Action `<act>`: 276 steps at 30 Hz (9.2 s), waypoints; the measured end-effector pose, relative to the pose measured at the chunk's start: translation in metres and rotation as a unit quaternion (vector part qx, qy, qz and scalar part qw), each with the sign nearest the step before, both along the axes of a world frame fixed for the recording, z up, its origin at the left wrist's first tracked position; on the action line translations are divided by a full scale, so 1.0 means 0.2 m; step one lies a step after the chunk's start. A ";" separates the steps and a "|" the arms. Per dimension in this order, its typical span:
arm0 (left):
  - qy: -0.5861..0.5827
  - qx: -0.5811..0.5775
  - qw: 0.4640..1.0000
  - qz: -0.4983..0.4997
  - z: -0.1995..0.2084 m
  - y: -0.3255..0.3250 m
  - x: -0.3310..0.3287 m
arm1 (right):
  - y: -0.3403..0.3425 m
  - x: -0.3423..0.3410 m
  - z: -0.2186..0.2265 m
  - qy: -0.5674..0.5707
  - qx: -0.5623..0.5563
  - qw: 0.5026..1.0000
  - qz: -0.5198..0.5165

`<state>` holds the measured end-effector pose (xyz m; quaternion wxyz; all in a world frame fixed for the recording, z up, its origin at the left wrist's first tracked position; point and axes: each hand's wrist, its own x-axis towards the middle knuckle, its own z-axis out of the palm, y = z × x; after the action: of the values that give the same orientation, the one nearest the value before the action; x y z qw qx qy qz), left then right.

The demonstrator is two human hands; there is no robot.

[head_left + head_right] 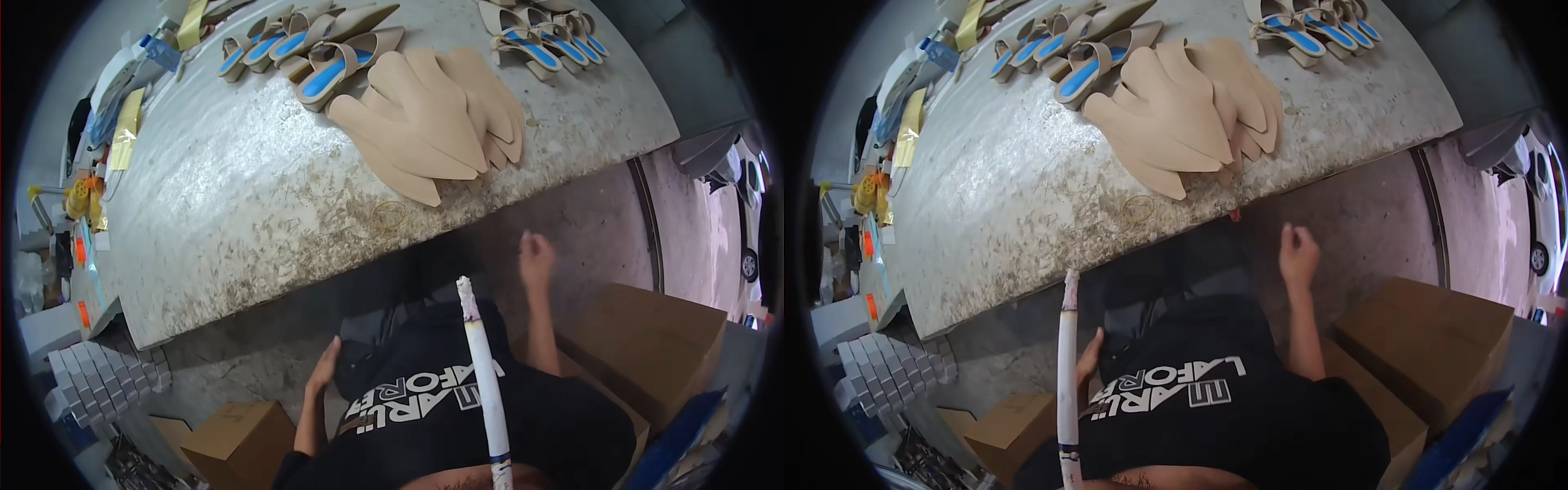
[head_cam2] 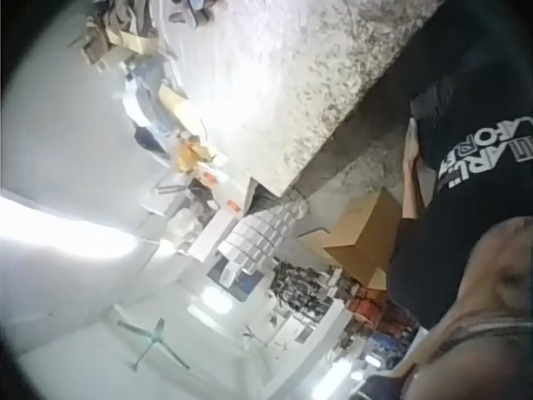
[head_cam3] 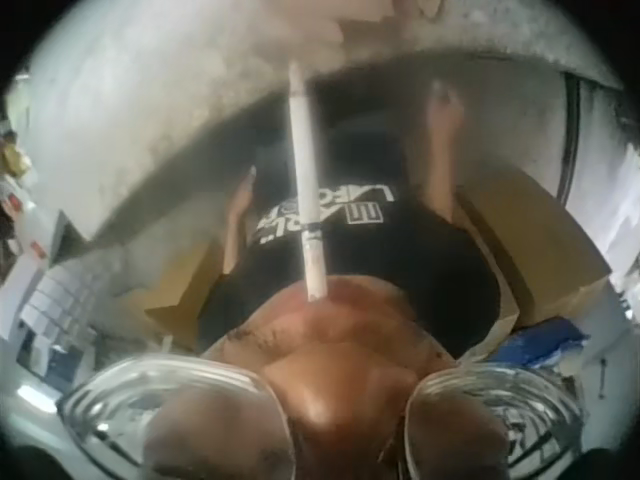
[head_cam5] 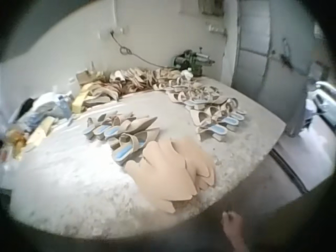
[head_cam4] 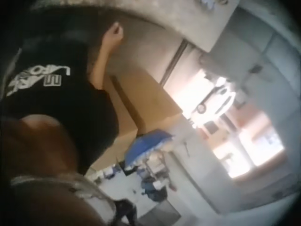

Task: Taping a box, packing it with items, and then assembling/inspecting sandal components on a workbench.

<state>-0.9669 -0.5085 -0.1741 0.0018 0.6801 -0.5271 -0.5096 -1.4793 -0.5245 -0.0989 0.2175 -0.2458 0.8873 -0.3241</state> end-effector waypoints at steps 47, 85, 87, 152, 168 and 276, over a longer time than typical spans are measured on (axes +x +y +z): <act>0.230 -0.532 0.804 0.134 1.16 -1.35 -1.45 | -0.97 -0.27 0.52 -0.272 -0.221 0.930 0.113; 0.245 -0.625 0.737 0.078 1.73 -2.09 -1.27 | -0.91 0.04 0.60 0.126 -0.080 0.988 0.051; 0.390 -0.532 0.749 0.066 1.81 -1.93 -1.27 | -0.90 -0.02 0.59 0.066 -0.123 0.990 0.018; 0.220 -0.486 0.845 -0.021 0.94 -1.26 -1.92 | -0.78 -0.16 0.45 -0.235 -0.363 0.902 -0.003; 0.095 -0.617 0.779 -0.061 0.74 -0.91 -1.55 | -0.88 0.04 1.07 -0.323 -0.526 0.766 0.181; 0.503 -0.277 0.693 0.436 0.91 -1.48 -0.23 | -1.72 1.45 0.62 -0.435 -0.254 0.744 0.440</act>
<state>-1.0133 -0.8046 0.0072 0.6772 0.4439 -0.2086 -0.5485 -1.1901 -0.8676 0.0259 0.6274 -0.4876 0.3746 -0.4778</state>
